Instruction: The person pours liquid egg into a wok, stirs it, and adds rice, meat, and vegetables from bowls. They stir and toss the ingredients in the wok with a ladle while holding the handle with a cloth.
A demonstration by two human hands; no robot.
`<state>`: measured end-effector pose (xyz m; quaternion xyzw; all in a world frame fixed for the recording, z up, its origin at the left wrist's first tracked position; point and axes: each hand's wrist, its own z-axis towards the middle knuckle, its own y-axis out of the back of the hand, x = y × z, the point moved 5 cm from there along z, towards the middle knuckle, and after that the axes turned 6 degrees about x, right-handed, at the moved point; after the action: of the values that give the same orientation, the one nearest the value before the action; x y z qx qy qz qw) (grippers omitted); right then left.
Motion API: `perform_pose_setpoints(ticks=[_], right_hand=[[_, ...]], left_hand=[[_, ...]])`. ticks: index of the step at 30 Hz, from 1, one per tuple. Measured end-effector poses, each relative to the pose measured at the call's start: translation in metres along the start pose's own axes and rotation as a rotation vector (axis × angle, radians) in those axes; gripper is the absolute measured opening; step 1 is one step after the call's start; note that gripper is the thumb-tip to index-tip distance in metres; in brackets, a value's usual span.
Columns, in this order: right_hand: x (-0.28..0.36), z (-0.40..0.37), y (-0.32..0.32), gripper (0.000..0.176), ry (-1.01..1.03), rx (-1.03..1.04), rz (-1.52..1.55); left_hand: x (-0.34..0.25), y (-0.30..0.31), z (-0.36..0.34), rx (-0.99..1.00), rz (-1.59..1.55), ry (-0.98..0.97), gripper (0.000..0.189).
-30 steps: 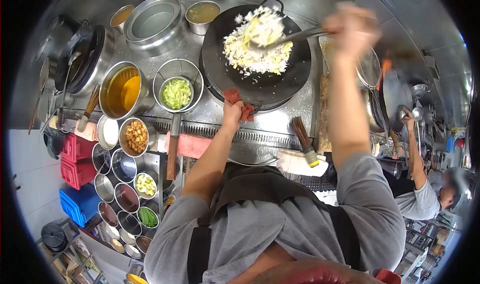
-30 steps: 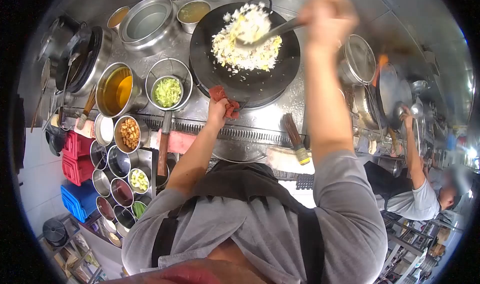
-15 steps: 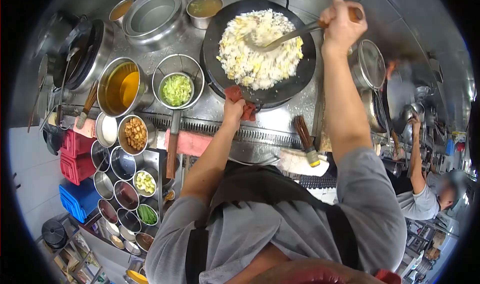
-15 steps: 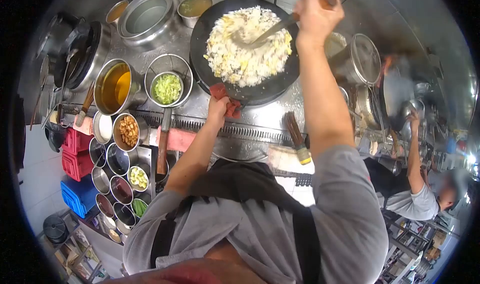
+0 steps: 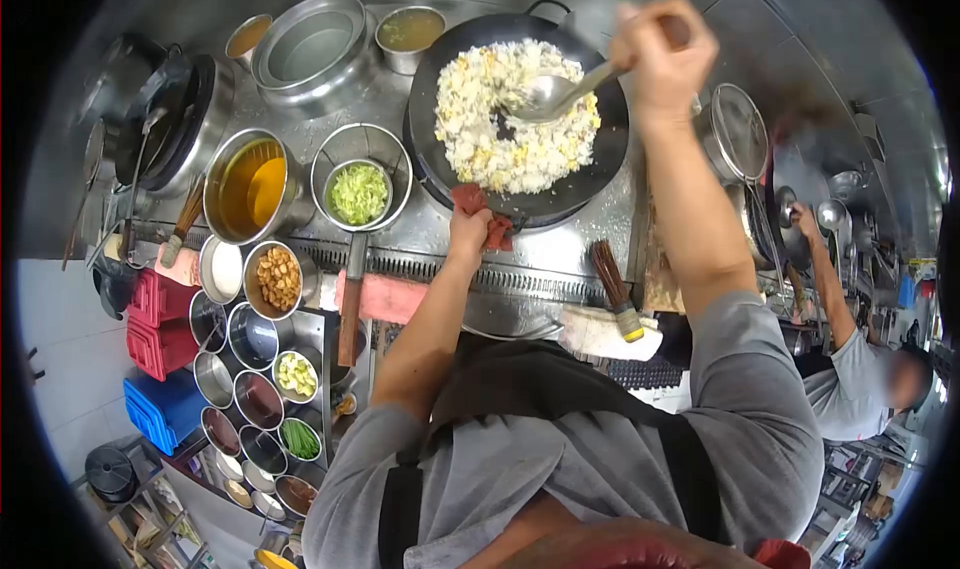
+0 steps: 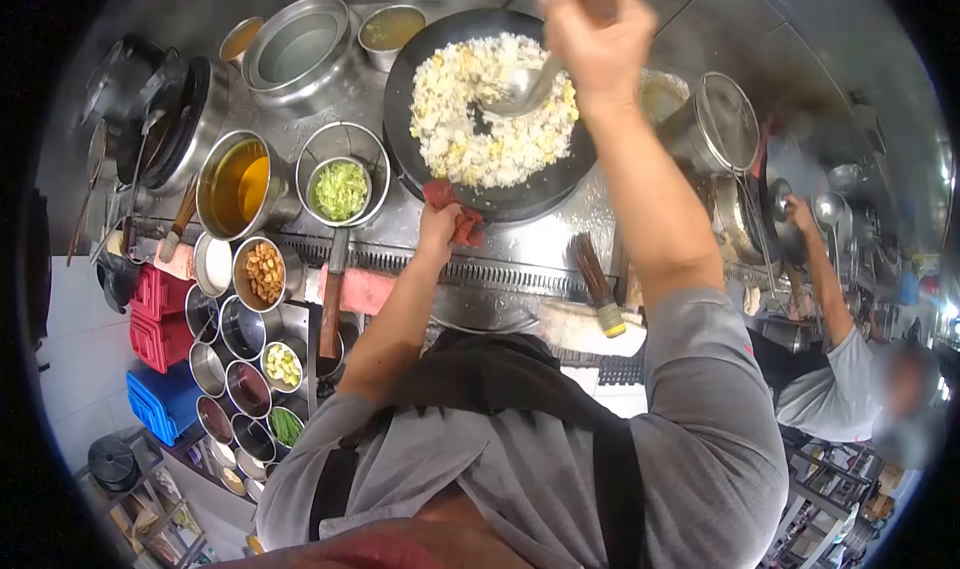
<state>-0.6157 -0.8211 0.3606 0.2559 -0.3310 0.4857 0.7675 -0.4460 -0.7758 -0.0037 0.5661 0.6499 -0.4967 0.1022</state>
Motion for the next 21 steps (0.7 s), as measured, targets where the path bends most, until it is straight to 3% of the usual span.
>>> perform_pose_setpoints(ticks=[2, 3, 5, 6, 7, 11, 15, 17, 19, 21], right_hand=[[0.044, 0.032, 0.035, 0.016, 0.198, -0.032, 0.156], [0.042, 0.04, 0.048, 0.016, 0.194, -0.046, 0.295], [0.014, 0.039, 0.052, 0.016, 0.124, -0.231, 0.131], [-0.021, 0.028, 0.041, 0.017, -0.043, -0.374, 0.027], [-0.056, 0.025, 0.041, 0.018, -0.078, -0.264, 0.311], [-0.023, 0.045, 0.03, 0.022, -0.181, -0.258, 0.205], [0.029, 0.038, 0.042, 0.018, 0.114, 0.061, 0.407], [0.02, 0.005, 0.016, 0.018, -0.018, 0.033, 0.351], [-0.047, -0.021, -0.006, 0.017, 0.063, 0.123, 0.091], [-0.028, -0.01, -0.014, 0.016, 0.257, 0.217, -0.148]], left_hand=[[0.006, 0.009, 0.003, -0.102, 0.031, -0.077, 0.03], [0.005, 0.01, 0.005, -0.112, 0.034, -0.087, 0.03], [0.006, 0.011, 0.006, -0.075, 0.093, -0.075, 0.029], [0.006, 0.01, 0.004, -0.084, 0.103, -0.076, 0.029], [0.006, 0.009, 0.001, -0.097, 0.105, -0.055, 0.029], [-0.002, 0.01, -0.001, -0.143, 0.232, 0.03, 0.031], [-0.003, 0.011, -0.001, -0.184, 0.241, -0.034, 0.033], [-0.005, 0.01, -0.002, -0.189, 0.227, -0.026, 0.032], [-0.005, 0.008, -0.005, -0.178, 0.218, -0.006, 0.032], [-0.003, 0.007, -0.006, -0.158, 0.17, 0.004, 0.031]])
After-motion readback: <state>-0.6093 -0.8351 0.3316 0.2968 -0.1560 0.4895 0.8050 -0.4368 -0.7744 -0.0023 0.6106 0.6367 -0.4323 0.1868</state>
